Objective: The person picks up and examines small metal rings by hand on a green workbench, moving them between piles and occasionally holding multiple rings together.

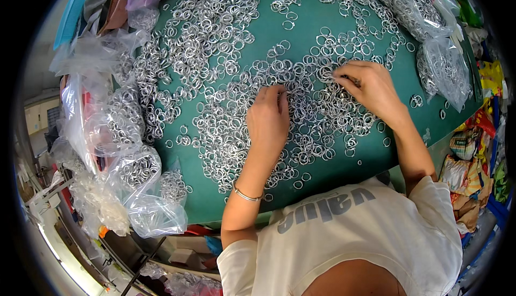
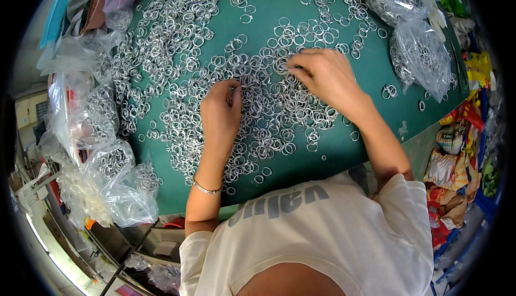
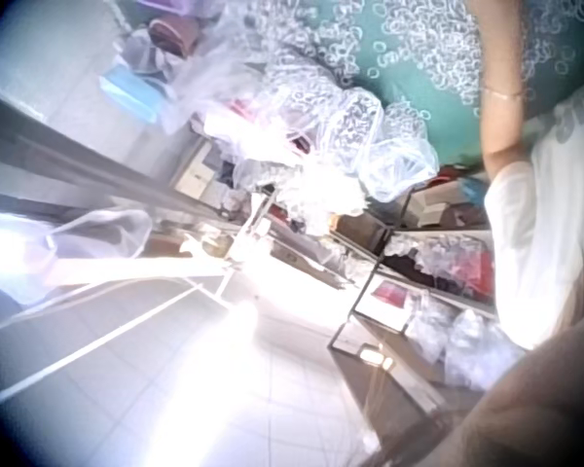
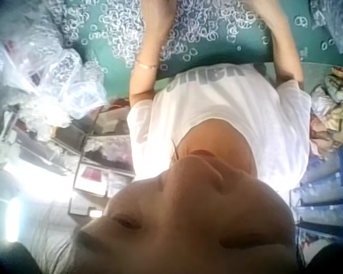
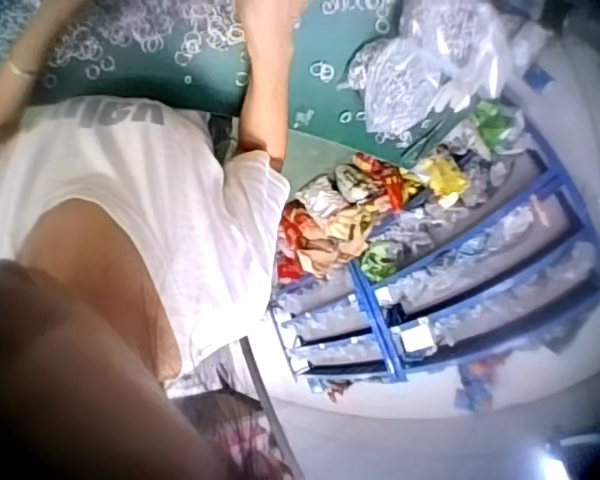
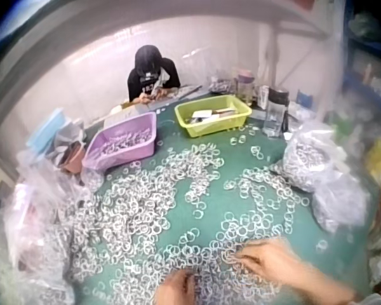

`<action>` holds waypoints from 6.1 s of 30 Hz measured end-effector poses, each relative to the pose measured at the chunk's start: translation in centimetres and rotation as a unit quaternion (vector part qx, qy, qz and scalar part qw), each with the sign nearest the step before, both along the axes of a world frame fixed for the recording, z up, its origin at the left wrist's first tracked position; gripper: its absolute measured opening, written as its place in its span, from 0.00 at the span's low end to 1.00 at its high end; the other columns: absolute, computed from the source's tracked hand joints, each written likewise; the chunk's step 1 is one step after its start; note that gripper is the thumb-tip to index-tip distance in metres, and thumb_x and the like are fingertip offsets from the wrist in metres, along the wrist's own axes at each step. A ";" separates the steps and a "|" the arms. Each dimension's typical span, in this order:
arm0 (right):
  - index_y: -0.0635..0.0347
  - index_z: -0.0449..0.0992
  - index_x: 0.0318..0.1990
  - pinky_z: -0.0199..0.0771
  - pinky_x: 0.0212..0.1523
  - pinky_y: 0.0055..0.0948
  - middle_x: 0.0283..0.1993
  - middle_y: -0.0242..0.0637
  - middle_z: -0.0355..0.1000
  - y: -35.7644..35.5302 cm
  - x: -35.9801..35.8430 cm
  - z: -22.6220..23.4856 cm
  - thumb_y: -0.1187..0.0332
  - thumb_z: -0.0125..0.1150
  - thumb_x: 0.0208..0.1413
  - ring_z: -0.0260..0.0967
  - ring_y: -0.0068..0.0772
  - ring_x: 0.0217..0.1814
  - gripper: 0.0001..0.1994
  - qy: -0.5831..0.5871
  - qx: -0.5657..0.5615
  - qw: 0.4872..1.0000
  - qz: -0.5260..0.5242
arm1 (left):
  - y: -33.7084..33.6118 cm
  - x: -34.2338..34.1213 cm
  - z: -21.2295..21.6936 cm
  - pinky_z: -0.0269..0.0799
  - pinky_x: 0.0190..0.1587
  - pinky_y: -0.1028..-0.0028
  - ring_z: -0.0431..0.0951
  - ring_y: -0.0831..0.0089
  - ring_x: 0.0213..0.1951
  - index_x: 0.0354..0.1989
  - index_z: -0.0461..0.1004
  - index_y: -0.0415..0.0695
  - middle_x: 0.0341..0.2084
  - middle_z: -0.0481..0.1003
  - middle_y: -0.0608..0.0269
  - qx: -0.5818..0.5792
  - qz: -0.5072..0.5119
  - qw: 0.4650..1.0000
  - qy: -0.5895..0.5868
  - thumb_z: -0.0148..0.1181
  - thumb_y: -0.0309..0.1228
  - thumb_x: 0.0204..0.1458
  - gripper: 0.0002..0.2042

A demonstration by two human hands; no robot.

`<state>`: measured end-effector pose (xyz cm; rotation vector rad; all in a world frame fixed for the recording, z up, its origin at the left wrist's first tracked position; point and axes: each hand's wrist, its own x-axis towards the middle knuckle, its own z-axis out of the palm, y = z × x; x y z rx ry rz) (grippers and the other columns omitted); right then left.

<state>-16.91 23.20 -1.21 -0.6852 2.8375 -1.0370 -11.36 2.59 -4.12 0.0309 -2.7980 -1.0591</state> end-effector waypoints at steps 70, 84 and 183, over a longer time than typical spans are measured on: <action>0.61 0.75 0.34 0.64 0.21 0.22 0.22 0.35 0.71 -10.8 0.7 0.3 0.72 0.58 0.49 0.66 0.28 0.20 0.06 -0.268 -0.278 0.902 0.191 | -5.0 5.9 2.4 0.52 0.62 0.58 0.56 0.52 0.60 0.60 0.48 0.31 0.59 0.53 0.41 0.879 0.101 0.438 -0.160 0.38 0.38 0.58 0.26; 0.66 0.71 0.31 0.42 0.09 0.13 0.15 0.26 0.54 -10.8 -3.8 -0.3 0.63 0.50 0.59 0.47 0.10 0.15 0.13 -0.589 -0.408 0.695 0.053 | -5.4 5.1 2.3 0.34 0.64 0.49 0.38 0.51 0.66 0.62 0.43 0.34 0.64 0.39 0.41 0.940 0.035 0.327 -0.096 0.38 0.32 0.53 0.28; 0.57 0.68 0.33 0.44 0.10 0.12 0.20 0.30 0.64 -11.5 -5.9 -0.5 0.65 0.51 0.56 0.51 0.10 0.15 0.07 -0.464 -0.362 0.808 0.021 | -12.5 1.5 0.2 0.66 0.24 0.65 0.72 0.59 0.20 0.33 0.74 0.41 0.16 0.71 0.55 -0.056 0.119 0.989 -0.063 0.64 0.31 0.42 0.10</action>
